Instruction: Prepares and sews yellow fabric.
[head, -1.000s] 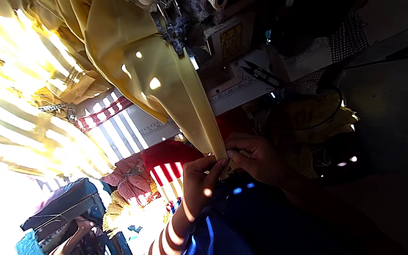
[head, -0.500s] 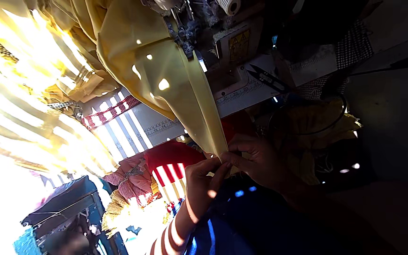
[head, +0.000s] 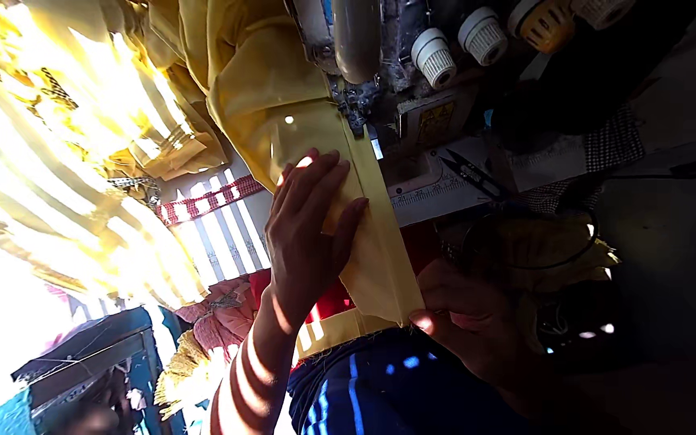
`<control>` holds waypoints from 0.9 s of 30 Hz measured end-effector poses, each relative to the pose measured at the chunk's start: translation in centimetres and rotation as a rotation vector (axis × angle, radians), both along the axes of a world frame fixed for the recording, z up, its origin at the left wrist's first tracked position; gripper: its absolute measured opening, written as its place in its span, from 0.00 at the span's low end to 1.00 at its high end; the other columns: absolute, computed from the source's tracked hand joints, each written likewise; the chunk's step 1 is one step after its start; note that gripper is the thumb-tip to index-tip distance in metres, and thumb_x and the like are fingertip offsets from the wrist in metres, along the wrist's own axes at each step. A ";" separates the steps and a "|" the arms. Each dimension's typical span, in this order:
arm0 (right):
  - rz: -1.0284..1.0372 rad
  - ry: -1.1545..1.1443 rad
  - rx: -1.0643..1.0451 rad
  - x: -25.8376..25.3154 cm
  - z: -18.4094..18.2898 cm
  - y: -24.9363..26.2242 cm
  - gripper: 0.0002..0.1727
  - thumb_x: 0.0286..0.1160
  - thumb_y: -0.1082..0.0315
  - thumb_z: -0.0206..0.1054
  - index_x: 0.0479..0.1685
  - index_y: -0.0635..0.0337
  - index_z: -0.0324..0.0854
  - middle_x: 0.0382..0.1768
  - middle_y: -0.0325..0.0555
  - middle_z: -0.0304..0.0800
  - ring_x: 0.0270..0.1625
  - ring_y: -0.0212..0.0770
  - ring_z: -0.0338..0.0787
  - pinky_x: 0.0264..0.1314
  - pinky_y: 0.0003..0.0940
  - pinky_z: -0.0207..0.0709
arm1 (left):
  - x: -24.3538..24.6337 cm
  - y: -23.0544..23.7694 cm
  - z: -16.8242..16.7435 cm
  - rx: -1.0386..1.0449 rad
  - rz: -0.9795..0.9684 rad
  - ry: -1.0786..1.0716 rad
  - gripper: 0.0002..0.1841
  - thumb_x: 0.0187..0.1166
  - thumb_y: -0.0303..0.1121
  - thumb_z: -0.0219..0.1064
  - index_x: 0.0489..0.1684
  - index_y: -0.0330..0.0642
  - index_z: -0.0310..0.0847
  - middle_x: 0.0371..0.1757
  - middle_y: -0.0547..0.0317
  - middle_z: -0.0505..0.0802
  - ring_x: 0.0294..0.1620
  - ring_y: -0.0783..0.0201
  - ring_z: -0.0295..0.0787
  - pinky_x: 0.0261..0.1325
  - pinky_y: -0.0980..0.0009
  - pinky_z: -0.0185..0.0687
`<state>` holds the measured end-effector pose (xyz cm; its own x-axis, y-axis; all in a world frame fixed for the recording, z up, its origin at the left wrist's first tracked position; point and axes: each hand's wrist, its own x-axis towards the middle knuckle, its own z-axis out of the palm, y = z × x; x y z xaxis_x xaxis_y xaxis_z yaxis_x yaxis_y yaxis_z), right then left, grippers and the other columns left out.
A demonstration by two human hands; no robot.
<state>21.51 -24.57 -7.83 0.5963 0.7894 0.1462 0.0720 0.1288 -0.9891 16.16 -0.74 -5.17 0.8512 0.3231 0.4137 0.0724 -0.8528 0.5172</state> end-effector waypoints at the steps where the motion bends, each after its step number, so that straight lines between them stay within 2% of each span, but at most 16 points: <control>1: 0.001 -0.003 -0.019 -0.1 -0.3 0.0 0.13 0.81 0.62 0.69 0.32 0.60 0.90 0.36 0.38 0.89 0.51 0.29 0.83 0.55 0.22 0.74 | -0.1 0.0 -0.1 0.002 -0.004 -0.002 0.21 0.86 0.42 0.63 0.68 0.38 0.86 0.75 0.49 0.86 0.84 0.51 0.74 0.90 0.48 0.61; 8: -0.032 -0.156 -0.107 -0.4 -1.1 0.2 0.12 0.80 0.61 0.69 0.31 0.56 0.90 0.34 0.34 0.88 0.49 0.27 0.82 0.53 0.20 0.73 | -0.5 -0.1 0.4 0.045 -0.034 0.037 0.22 0.84 0.40 0.66 0.70 0.37 0.85 0.78 0.50 0.85 0.85 0.50 0.73 0.91 0.47 0.60; 13: -0.054 -0.068 -0.173 0.3 -3.5 0.2 0.11 0.79 0.62 0.70 0.32 0.57 0.91 0.34 0.35 0.88 0.47 0.28 0.82 0.53 0.21 0.73 | -0.3 0.6 0.5 0.076 -0.027 0.025 0.18 0.83 0.37 0.67 0.65 0.38 0.89 0.73 0.51 0.89 0.81 0.52 0.79 0.88 0.47 0.66; 19: -0.089 -0.089 -0.146 2.7 -2.2 2.8 0.11 0.80 0.63 0.69 0.32 0.58 0.91 0.34 0.35 0.88 0.48 0.27 0.83 0.53 0.20 0.75 | 2.2 3.6 1.1 0.048 -0.051 0.071 0.18 0.85 0.37 0.64 0.67 0.39 0.89 0.74 0.53 0.89 0.83 0.54 0.77 0.90 0.49 0.63; 22: -0.097 -0.130 -0.169 4.0 -1.6 4.4 0.11 0.79 0.63 0.69 0.32 0.58 0.92 0.34 0.35 0.88 0.46 0.27 0.83 0.49 0.19 0.75 | 3.7 5.6 1.4 0.015 -0.064 0.096 0.18 0.87 0.38 0.63 0.67 0.42 0.88 0.73 0.56 0.89 0.83 0.58 0.77 0.89 0.52 0.64; 24: -0.116 -0.151 -0.184 4.4 -1.4 5.4 0.12 0.80 0.63 0.68 0.32 0.58 0.92 0.34 0.35 0.88 0.45 0.27 0.84 0.48 0.19 0.77 | 4.3 6.2 1.9 0.005 -0.061 0.098 0.18 0.87 0.38 0.63 0.68 0.41 0.88 0.72 0.56 0.90 0.81 0.61 0.78 0.88 0.57 0.65; 26: -0.134 -0.151 -0.181 4.9 -1.3 6.1 0.13 0.81 0.62 0.68 0.33 0.58 0.92 0.35 0.35 0.88 0.46 0.26 0.84 0.49 0.19 0.78 | 4.0 5.1 2.8 0.046 0.004 0.062 0.18 0.86 0.38 0.64 0.67 0.39 0.87 0.70 0.52 0.90 0.78 0.58 0.81 0.84 0.56 0.70; 27: -0.140 -0.146 -0.175 5.2 -1.2 6.5 0.12 0.80 0.62 0.68 0.33 0.58 0.92 0.35 0.35 0.89 0.46 0.25 0.85 0.49 0.19 0.79 | 3.5 3.8 3.1 0.062 0.039 0.027 0.17 0.85 0.37 0.66 0.64 0.38 0.89 0.68 0.51 0.91 0.75 0.56 0.82 0.79 0.56 0.74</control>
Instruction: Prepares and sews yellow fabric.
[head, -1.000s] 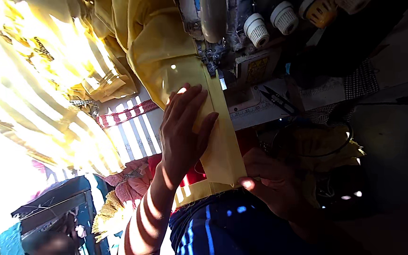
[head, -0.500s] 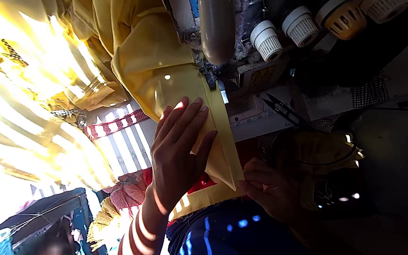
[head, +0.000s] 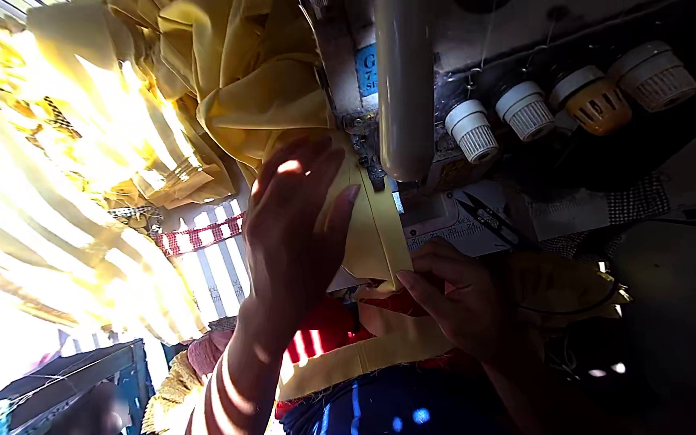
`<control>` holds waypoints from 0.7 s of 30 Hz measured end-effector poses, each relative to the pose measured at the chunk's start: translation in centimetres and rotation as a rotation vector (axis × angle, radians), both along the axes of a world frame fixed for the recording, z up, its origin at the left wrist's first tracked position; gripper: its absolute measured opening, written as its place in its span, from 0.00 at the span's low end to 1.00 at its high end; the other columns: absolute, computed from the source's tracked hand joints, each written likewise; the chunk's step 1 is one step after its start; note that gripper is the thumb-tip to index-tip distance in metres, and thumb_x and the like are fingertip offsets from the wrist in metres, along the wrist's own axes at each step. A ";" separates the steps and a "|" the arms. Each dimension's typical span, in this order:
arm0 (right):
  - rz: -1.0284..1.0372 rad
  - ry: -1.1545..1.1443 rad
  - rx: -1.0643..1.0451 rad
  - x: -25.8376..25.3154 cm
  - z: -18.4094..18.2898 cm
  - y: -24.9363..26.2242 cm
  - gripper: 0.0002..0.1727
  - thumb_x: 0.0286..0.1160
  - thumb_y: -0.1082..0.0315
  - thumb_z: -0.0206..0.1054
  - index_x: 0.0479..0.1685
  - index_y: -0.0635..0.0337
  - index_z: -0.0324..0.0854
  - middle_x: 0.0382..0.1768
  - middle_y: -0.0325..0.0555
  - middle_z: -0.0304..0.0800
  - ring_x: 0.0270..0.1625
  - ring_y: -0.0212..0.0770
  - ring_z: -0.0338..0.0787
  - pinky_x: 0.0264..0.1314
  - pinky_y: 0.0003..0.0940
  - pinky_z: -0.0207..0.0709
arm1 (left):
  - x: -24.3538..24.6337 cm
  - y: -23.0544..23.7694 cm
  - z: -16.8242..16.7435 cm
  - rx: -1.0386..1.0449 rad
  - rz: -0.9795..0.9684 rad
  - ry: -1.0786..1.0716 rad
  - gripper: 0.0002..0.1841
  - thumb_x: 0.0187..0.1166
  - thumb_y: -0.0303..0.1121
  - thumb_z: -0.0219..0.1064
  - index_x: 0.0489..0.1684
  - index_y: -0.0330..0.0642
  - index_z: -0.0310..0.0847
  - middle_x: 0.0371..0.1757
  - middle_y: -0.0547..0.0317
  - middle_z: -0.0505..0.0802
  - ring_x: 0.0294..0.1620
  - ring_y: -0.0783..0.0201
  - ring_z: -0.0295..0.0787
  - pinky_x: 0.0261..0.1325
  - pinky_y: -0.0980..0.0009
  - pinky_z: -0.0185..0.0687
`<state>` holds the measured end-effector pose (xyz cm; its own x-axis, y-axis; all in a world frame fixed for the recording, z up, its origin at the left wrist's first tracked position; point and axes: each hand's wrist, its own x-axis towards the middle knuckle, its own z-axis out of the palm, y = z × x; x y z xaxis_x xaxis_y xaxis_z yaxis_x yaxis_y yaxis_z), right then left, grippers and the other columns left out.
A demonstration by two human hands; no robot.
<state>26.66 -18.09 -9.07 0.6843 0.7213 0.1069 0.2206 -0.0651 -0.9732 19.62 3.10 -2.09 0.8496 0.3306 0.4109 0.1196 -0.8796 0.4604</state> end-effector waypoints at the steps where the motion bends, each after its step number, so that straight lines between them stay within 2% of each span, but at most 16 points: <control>1: -0.007 0.006 0.001 0.2 0.0 0.3 0.12 0.80 0.61 0.68 0.34 0.58 0.92 0.36 0.35 0.90 0.46 0.25 0.86 0.49 0.19 0.80 | -0.8 -1.5 0.0 0.002 0.013 -0.041 0.15 0.82 0.36 0.68 0.59 0.39 0.90 0.64 0.50 0.92 0.70 0.55 0.84 0.72 0.56 0.78; 3: -0.011 0.012 0.000 0.6 0.2 1.0 0.12 0.80 0.61 0.68 0.34 0.57 0.93 0.36 0.34 0.91 0.46 0.25 0.86 0.51 0.20 0.80 | -2.2 -4.2 -1.0 0.001 0.038 -0.065 0.12 0.79 0.37 0.73 0.54 0.43 0.93 0.59 0.55 0.93 0.67 0.57 0.86 0.67 0.59 0.81; 6: -0.023 0.002 0.017 1.2 0.4 2.1 0.11 0.79 0.62 0.68 0.34 0.56 0.92 0.36 0.33 0.92 0.46 0.26 0.88 0.52 0.22 0.82 | -2.8 -4.8 -3.1 0.005 0.053 -0.072 0.12 0.77 0.37 0.75 0.53 0.44 0.94 0.60 0.57 0.95 0.72 0.57 0.86 0.74 0.58 0.81; 10: -0.074 0.030 -0.010 1.7 1.5 3.3 0.08 0.76 0.63 0.70 0.31 0.53 0.90 0.35 0.32 0.88 0.42 0.25 0.88 0.42 0.19 0.84 | -1.9 -2.7 -3.3 -0.017 -0.007 -0.085 0.13 0.79 0.36 0.72 0.56 0.41 0.93 0.65 0.54 0.94 0.76 0.56 0.84 0.78 0.58 0.79; 12: -0.106 0.020 -0.027 1.9 1.6 3.9 0.08 0.76 0.62 0.71 0.32 0.52 0.90 0.35 0.31 0.88 0.38 0.25 0.87 0.36 0.19 0.83 | -1.2 -1.9 -3.1 -0.026 -0.028 -0.089 0.13 0.79 0.36 0.72 0.55 0.41 0.93 0.65 0.53 0.93 0.75 0.56 0.84 0.78 0.59 0.79; 15: -0.152 0.014 -0.018 1.7 1.1 4.4 0.09 0.75 0.61 0.72 0.30 0.53 0.89 0.33 0.33 0.85 0.35 0.26 0.85 0.33 0.19 0.81 | -0.6 -0.9 -3.1 -0.032 -0.062 -0.101 0.13 0.82 0.35 0.69 0.56 0.39 0.93 0.65 0.51 0.93 0.75 0.55 0.84 0.79 0.59 0.78; 17: -0.158 0.040 -0.014 1.2 0.6 4.2 0.07 0.74 0.61 0.73 0.32 0.53 0.89 0.38 0.34 0.86 0.40 0.26 0.86 0.37 0.20 0.83 | -0.9 -0.8 -2.9 -0.016 -0.078 -0.077 0.14 0.82 0.35 0.68 0.59 0.39 0.92 0.68 0.51 0.91 0.78 0.54 0.81 0.81 0.58 0.76; 19: -0.135 0.076 0.007 0.7 0.1 3.7 0.06 0.73 0.61 0.73 0.35 0.53 0.90 0.48 0.35 0.88 0.52 0.28 0.87 0.50 0.25 0.86 | -1.7 -1.4 -2.8 0.057 -0.063 -0.085 0.13 0.81 0.34 0.70 0.58 0.42 0.92 0.69 0.52 0.91 0.79 0.52 0.80 0.80 0.55 0.76; 20: -0.122 0.096 0.031 0.4 -0.2 3.4 0.07 0.74 0.61 0.73 0.38 0.54 0.90 0.50 0.36 0.90 0.55 0.29 0.89 0.57 0.28 0.87 | -2.2 -1.9 -2.9 0.093 -0.049 -0.101 0.12 0.79 0.32 0.71 0.56 0.43 0.93 0.67 0.53 0.92 0.77 0.52 0.82 0.79 0.54 0.76; 21: -0.112 0.122 0.057 0.0 -0.5 3.0 0.07 0.75 0.62 0.73 0.41 0.55 0.90 0.48 0.37 0.91 0.53 0.29 0.90 0.58 0.29 0.88 | -2.6 -2.4 -3.1 0.111 -0.037 -0.110 0.11 0.79 0.32 0.72 0.54 0.43 0.94 0.64 0.54 0.93 0.75 0.54 0.84 0.78 0.54 0.77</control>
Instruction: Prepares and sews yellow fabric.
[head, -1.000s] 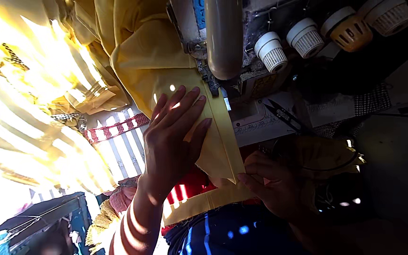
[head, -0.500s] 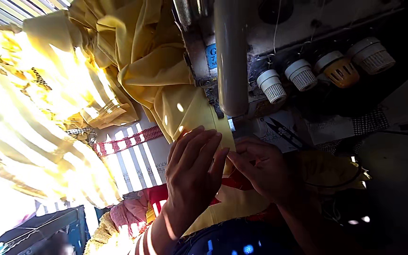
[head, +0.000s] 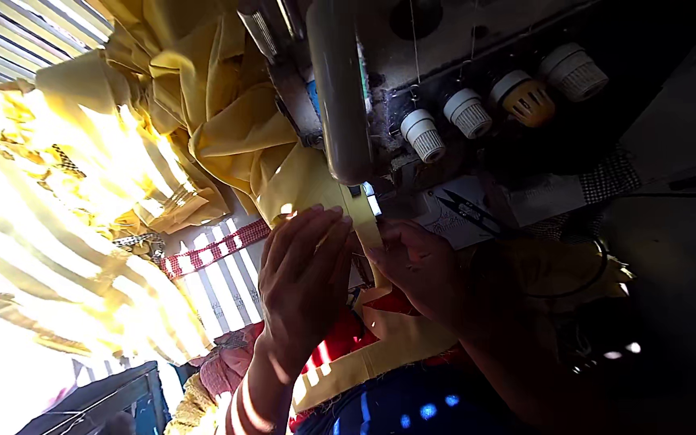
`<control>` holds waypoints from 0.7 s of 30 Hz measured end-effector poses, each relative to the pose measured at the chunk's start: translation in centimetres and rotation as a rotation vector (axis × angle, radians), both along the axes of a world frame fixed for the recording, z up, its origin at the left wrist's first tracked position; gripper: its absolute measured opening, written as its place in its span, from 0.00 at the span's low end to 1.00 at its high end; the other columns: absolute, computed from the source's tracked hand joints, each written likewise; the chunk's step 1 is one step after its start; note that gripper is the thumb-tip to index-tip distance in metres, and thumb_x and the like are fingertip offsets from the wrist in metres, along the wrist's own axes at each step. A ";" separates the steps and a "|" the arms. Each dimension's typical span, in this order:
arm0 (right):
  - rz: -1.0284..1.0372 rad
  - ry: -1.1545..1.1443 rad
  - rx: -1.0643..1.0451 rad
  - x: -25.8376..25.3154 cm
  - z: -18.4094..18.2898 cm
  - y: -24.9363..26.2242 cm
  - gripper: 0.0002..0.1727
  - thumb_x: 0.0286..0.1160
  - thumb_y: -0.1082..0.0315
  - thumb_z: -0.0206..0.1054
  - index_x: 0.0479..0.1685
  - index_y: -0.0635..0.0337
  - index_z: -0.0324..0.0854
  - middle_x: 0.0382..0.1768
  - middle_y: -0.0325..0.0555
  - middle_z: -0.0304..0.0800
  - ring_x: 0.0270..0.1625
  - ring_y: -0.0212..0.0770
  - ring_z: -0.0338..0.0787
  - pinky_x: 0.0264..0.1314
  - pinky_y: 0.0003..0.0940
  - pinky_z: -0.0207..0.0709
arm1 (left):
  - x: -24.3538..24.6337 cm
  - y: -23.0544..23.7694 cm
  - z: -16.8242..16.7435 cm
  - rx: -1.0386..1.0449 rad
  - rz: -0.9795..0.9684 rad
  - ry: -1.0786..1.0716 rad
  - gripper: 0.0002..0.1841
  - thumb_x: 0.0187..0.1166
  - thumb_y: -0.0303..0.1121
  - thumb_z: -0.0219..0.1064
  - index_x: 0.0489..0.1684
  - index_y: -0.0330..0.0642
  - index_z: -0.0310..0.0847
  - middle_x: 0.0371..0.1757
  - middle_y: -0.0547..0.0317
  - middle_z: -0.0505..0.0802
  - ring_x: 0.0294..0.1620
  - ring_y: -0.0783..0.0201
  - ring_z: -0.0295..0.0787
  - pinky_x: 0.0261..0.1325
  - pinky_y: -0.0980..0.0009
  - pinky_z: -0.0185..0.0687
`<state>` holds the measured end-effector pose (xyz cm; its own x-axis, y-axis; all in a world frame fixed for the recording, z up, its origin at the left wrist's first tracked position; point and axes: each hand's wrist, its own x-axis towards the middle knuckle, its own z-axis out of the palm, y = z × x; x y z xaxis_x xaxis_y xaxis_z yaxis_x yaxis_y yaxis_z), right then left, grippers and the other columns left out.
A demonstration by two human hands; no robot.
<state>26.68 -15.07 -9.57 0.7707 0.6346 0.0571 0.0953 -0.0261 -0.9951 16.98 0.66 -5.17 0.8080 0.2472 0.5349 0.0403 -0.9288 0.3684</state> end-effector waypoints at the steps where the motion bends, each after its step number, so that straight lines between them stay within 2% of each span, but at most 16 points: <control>1: 0.010 0.027 0.028 -0.3 -0.1 -0.4 0.07 0.77 0.64 0.72 0.45 0.58 0.89 0.46 0.38 0.93 0.51 0.29 0.92 0.58 0.30 0.88 | -0.4 -0.4 -0.3 0.005 0.011 0.000 0.10 0.78 0.32 0.72 0.53 0.44 0.94 0.62 0.55 0.94 0.73 0.55 0.86 0.77 0.55 0.78; 3: 0.010 0.064 0.071 -1.0 0.1 -1.0 0.08 0.79 0.67 0.70 0.47 0.62 0.87 0.43 0.41 0.95 0.47 0.30 0.94 0.55 0.28 0.90 | -0.9 -0.7 -0.8 -0.013 0.021 0.012 0.11 0.79 0.33 0.72 0.54 0.43 0.94 0.63 0.55 0.94 0.73 0.56 0.86 0.78 0.55 0.79; 5: -0.018 0.066 0.075 -1.4 0.8 -1.2 0.08 0.79 0.68 0.71 0.45 0.65 0.89 0.39 0.41 0.96 0.42 0.29 0.95 0.48 0.24 0.91 | -1.0 -0.6 -1.1 -0.038 0.020 0.015 0.11 0.80 0.33 0.72 0.55 0.43 0.94 0.64 0.55 0.94 0.74 0.56 0.85 0.78 0.55 0.78; 10: -0.020 0.015 0.063 -1.2 1.3 -1.7 0.08 0.79 0.69 0.71 0.43 0.66 0.90 0.38 0.41 0.96 0.41 0.29 0.96 0.46 0.23 0.92 | -0.7 -0.7 -0.9 -0.061 0.013 0.011 0.13 0.79 0.34 0.72 0.58 0.43 0.92 0.65 0.56 0.93 0.74 0.57 0.84 0.79 0.56 0.76; 12: -0.023 -0.019 0.038 -1.0 0.6 -1.5 0.10 0.78 0.67 0.72 0.48 0.66 0.88 0.39 0.41 0.96 0.41 0.30 0.95 0.46 0.24 0.91 | -0.5 -0.5 -0.8 -0.060 0.000 0.016 0.15 0.80 0.35 0.72 0.61 0.45 0.91 0.66 0.56 0.92 0.74 0.58 0.83 0.78 0.57 0.76; 14: -0.037 -0.066 0.036 -0.9 0.5 -1.1 0.15 0.78 0.66 0.72 0.58 0.64 0.82 0.41 0.40 0.96 0.42 0.29 0.96 0.47 0.24 0.92 | -0.1 -0.2 -0.8 -0.045 -0.009 0.035 0.16 0.81 0.38 0.70 0.63 0.47 0.90 0.68 0.56 0.90 0.73 0.58 0.82 0.74 0.60 0.77; 17: -0.063 -0.181 0.062 -0.7 0.7 -0.4 0.16 0.78 0.68 0.73 0.61 0.65 0.84 0.44 0.41 0.95 0.46 0.31 0.95 0.51 0.25 0.91 | 0.5 0.4 -0.6 -0.039 -0.017 0.055 0.17 0.83 0.42 0.68 0.65 0.48 0.90 0.70 0.55 0.89 0.72 0.58 0.82 0.71 0.59 0.77; 21: -0.078 -0.315 0.003 0.0 1.3 0.5 0.11 0.79 0.68 0.70 0.52 0.63 0.93 0.46 0.42 0.97 0.49 0.29 0.95 0.55 0.24 0.90 | 1.4 1.5 -0.2 -0.051 -0.039 0.104 0.18 0.83 0.43 0.67 0.66 0.48 0.90 0.71 0.55 0.89 0.77 0.57 0.80 0.83 0.51 0.69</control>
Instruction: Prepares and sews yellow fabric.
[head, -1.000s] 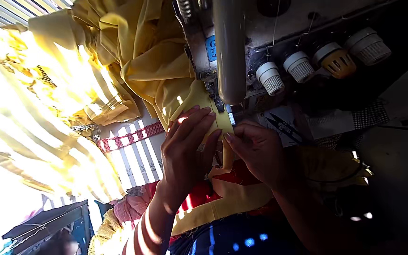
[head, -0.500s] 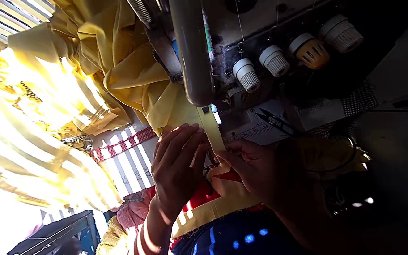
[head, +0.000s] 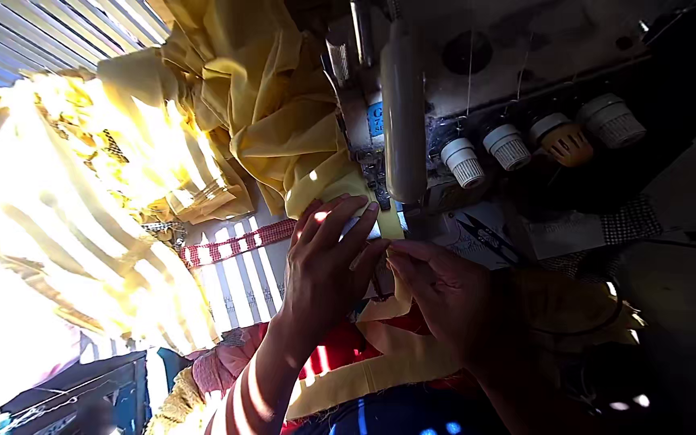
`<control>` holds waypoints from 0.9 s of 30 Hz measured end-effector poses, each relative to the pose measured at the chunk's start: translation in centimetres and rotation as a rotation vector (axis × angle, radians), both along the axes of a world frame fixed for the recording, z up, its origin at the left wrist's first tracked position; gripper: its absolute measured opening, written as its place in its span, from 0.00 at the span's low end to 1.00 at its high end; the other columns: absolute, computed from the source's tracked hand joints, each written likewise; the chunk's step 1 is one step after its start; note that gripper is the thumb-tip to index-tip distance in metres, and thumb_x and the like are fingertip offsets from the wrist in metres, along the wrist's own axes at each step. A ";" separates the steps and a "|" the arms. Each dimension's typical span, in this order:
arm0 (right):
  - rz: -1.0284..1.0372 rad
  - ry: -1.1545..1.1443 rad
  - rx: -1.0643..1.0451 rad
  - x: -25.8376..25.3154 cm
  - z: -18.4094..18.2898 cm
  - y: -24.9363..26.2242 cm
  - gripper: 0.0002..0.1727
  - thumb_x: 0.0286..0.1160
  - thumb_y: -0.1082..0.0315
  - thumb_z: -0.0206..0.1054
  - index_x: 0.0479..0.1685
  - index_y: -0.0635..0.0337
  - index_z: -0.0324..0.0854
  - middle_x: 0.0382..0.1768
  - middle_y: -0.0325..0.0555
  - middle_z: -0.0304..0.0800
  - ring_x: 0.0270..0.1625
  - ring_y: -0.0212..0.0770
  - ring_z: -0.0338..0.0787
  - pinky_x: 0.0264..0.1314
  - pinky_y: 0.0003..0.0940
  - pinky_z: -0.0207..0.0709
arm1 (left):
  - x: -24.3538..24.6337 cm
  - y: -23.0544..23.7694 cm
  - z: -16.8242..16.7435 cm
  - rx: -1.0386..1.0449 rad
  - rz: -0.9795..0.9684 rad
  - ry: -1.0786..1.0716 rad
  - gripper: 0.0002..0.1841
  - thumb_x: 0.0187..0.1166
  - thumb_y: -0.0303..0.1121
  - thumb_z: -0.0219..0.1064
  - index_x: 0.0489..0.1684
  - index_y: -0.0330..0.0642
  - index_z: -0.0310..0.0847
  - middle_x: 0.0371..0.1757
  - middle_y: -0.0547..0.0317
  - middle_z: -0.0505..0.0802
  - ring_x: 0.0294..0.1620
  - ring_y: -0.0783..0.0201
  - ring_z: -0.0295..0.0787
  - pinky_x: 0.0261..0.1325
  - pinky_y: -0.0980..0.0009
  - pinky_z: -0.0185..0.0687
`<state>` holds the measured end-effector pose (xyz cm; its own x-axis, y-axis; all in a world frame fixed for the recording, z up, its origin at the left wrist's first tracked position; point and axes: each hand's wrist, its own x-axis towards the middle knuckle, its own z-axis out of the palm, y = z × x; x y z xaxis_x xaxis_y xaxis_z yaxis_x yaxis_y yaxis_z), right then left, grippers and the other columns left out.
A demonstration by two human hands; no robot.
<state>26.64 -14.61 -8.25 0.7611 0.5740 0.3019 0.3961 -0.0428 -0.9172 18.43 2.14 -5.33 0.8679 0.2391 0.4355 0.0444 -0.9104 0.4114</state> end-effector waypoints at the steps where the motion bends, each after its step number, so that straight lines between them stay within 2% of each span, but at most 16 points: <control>1: -0.012 -0.015 -0.007 0.1 0.1 0.2 0.10 0.79 0.69 0.70 0.51 0.62 0.93 0.45 0.41 0.97 0.48 0.29 0.95 0.54 0.23 0.90 | 0.3 0.3 0.1 0.005 0.000 0.001 0.18 0.84 0.43 0.66 0.66 0.48 0.90 0.71 0.55 0.89 0.78 0.56 0.80 0.84 0.51 0.69; 7: -0.078 -0.093 -0.040 0.3 0.5 1.1 0.13 0.81 0.68 0.68 0.58 0.57 0.92 0.44 0.37 0.94 0.45 0.25 0.91 0.48 0.20 0.87 | 1.4 1.0 0.1 -0.015 0.000 -0.028 0.17 0.87 0.41 0.62 0.63 0.44 0.91 0.70 0.51 0.89 0.75 0.53 0.81 0.80 0.54 0.71; 9: -0.060 -0.116 -0.030 0.5 0.0 1.2 0.14 0.81 0.71 0.68 0.61 0.59 0.91 0.44 0.40 0.93 0.43 0.25 0.90 0.44 0.19 0.86 | 1.2 1.2 -0.1 -0.040 -0.022 -0.012 0.19 0.88 0.40 0.59 0.68 0.42 0.87 0.75 0.50 0.86 0.79 0.53 0.78 0.85 0.52 0.65; 11: 0.017 -0.109 -0.044 0.6 -0.4 0.4 0.19 0.81 0.72 0.68 0.69 0.59 0.87 0.48 0.43 0.92 0.46 0.28 0.90 0.47 0.22 0.86 | 0.1 0.6 -0.2 -0.075 -0.006 0.008 0.21 0.89 0.40 0.58 0.73 0.42 0.84 0.81 0.50 0.82 0.86 0.50 0.70 0.90 0.48 0.57; 12: 0.065 -0.097 -0.061 0.7 -0.5 -0.2 0.20 0.81 0.72 0.67 0.72 0.57 0.85 0.52 0.43 0.92 0.49 0.28 0.90 0.49 0.24 0.87 | -0.8 0.1 -0.3 -0.101 0.028 -0.019 0.20 0.87 0.39 0.60 0.72 0.41 0.85 0.81 0.49 0.81 0.88 0.49 0.68 0.90 0.47 0.58; 13: 0.097 -0.085 -0.065 0.8 -0.8 -1.1 0.21 0.82 0.71 0.67 0.73 0.55 0.84 0.54 0.41 0.92 0.50 0.28 0.90 0.50 0.25 0.88 | -1.9 -0.6 -0.6 -0.125 0.071 -0.082 0.18 0.85 0.36 0.63 0.68 0.40 0.86 0.80 0.47 0.82 0.86 0.48 0.70 0.88 0.48 0.64; 14: 0.110 -0.072 -0.065 0.7 -1.3 -2.1 0.21 0.82 0.70 0.66 0.73 0.53 0.84 0.54 0.40 0.92 0.50 0.29 0.90 0.51 0.27 0.89 | -3.2 -1.4 -1.0 -0.150 0.121 -0.156 0.16 0.83 0.34 0.65 0.64 0.39 0.88 0.76 0.45 0.84 0.82 0.48 0.74 0.84 0.50 0.70; 16: 0.085 -0.040 -0.068 0.8 -2.5 -4.7 0.19 0.85 0.67 0.64 0.72 0.54 0.85 0.52 0.41 0.93 0.49 0.31 0.92 0.51 0.30 0.90 | -5.9 -3.3 -2.1 -0.239 0.237 -0.228 0.14 0.81 0.30 0.65 0.60 0.39 0.89 0.67 0.50 0.89 0.71 0.57 0.83 0.71 0.60 0.81; 18: 0.035 -0.019 -0.107 1.2 -3.1 -7.7 0.17 0.86 0.66 0.62 0.66 0.60 0.87 0.47 0.43 0.95 0.48 0.33 0.94 0.53 0.32 0.91 | -8.2 -5.2 -3.7 -0.390 0.300 -0.147 0.14 0.83 0.32 0.65 0.61 0.40 0.88 0.57 0.55 0.91 0.57 0.67 0.88 0.59 0.68 0.87; 20: 0.000 -0.008 -0.123 1.7 -2.9 -10.4 0.15 0.87 0.67 0.61 0.60 0.65 0.88 0.44 0.39 0.95 0.46 0.30 0.93 0.53 0.30 0.91 | -9.7 -7.1 -5.4 -0.532 0.241 -0.032 0.14 0.84 0.32 0.63 0.58 0.36 0.89 0.47 0.53 0.94 0.45 0.67 0.92 0.49 0.68 0.91; 22: 0.005 -0.005 -0.091 1.9 -2.4 -11.9 0.13 0.88 0.69 0.59 0.60 0.64 0.87 0.41 0.30 0.94 0.42 0.25 0.92 0.50 0.27 0.90 | -11.3 -8.3 -5.7 -0.596 0.084 0.037 0.14 0.86 0.35 0.63 0.57 0.37 0.90 0.42 0.53 0.96 0.41 0.66 0.93 0.48 0.68 0.91; 24: 0.023 -0.002 -0.059 2.0 -2.2 -12.4 0.14 0.90 0.68 0.58 0.62 0.57 0.87 0.39 0.23 0.93 0.40 0.23 0.92 0.47 0.24 0.89 | -12.4 -8.4 -2.2 -0.601 -0.100 -0.026 0.14 0.88 0.38 0.63 0.58 0.37 0.88 0.41 0.55 0.96 0.39 0.69 0.92 0.46 0.72 0.89; 26: 0.048 0.001 -0.041 1.7 -2.1 -12.2 0.14 0.90 0.68 0.57 0.62 0.56 0.86 0.39 0.22 0.94 0.39 0.23 0.92 0.46 0.23 0.89 | -13.8 -7.9 4.0 -0.551 -0.181 -0.190 0.12 0.88 0.39 0.63 0.53 0.40 0.85 0.41 0.58 0.95 0.40 0.71 0.91 0.46 0.76 0.86; 27: 0.072 -0.004 -0.047 1.4 -2.1 -11.8 0.14 0.90 0.68 0.57 0.61 0.58 0.86 0.38 0.23 0.93 0.39 0.23 0.92 0.46 0.23 0.89 | -14.8 -8.1 7.1 -0.545 -0.175 -0.263 0.09 0.87 0.38 0.64 0.49 0.43 0.85 0.40 0.58 0.94 0.40 0.70 0.90 0.45 0.75 0.84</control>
